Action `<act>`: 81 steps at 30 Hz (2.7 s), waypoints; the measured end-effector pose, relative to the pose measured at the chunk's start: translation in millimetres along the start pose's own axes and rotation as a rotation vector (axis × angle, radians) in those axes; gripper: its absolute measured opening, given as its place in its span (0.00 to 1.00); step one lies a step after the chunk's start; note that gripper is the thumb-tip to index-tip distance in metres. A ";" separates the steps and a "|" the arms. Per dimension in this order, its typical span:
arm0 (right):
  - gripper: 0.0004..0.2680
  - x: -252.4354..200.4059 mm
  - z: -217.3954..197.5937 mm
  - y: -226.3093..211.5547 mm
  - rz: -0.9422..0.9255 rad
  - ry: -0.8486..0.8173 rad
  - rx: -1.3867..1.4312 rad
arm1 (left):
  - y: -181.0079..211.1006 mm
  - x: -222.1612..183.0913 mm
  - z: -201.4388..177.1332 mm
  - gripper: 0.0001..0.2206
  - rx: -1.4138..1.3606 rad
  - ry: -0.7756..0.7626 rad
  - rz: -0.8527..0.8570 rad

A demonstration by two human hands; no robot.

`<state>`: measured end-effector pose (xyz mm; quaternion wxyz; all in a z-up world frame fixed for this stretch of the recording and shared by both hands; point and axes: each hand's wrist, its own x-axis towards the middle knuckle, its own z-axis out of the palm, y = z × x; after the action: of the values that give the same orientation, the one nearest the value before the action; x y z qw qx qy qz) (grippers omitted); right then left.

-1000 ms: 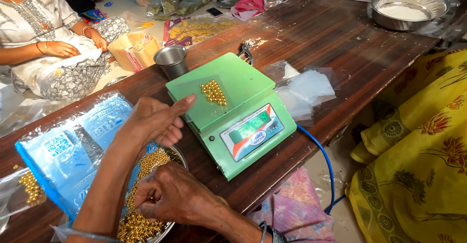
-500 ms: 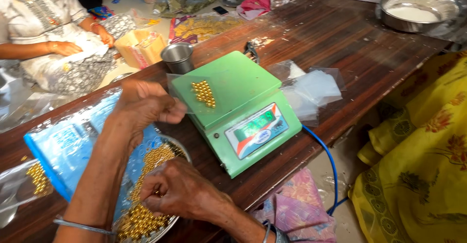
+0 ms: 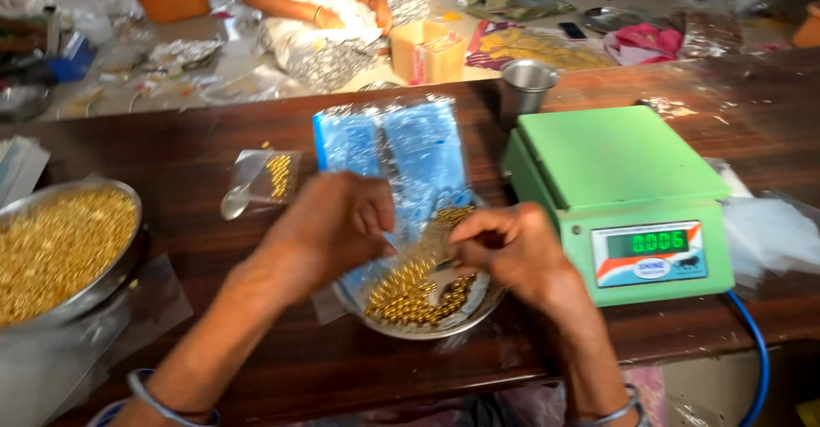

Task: The person scoops gold-colored beads from a metal bowl into small clear plastic pouches, places each filled pouch on a digital scale to weigh it, and sets the pouches aside on the table while other workers do similar work nearby.

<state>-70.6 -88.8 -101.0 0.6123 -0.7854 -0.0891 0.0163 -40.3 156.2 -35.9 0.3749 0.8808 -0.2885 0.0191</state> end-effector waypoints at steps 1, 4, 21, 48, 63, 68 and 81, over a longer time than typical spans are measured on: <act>0.03 0.3 -1.3 -8.1 0.017 0.037 -0.037 | -4.1 -5.5 4.7 0.08 -0.006 -0.020 0.015; 0.03 1.0 -5.4 -27.9 0.031 0.088 -0.107 | -6.2 -14.8 13.8 0.07 -0.012 -0.078 -0.037; 0.03 -5.2 -10.2 -62.6 0.020 0.111 -0.189 | -9.3 -11.4 56.2 0.09 -0.244 -0.115 -0.016; 0.02 -13.4 -15.5 -57.7 0.086 0.076 -0.132 | -23.9 -3.3 85.4 0.14 -0.085 -0.128 0.093; 0.05 -10.7 8.9 -54.2 0.003 0.010 -0.261 | 5.9 -1.9 75.7 0.22 0.033 -0.158 -0.081; 0.05 -16.2 14.8 -58.8 -0.034 0.004 -0.235 | 0.6 -3.0 73.5 0.22 -0.056 -0.110 0.007; 0.07 -21.4 21.8 -66.5 -0.291 0.004 -0.551 | -11.1 1.0 71.2 0.26 -0.085 -0.140 -0.017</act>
<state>-102.6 -55.7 -44.1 0.3723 -0.9009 -0.2005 -0.0979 -46.6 114.0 -93.9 0.3911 0.8657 -0.3069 -0.0580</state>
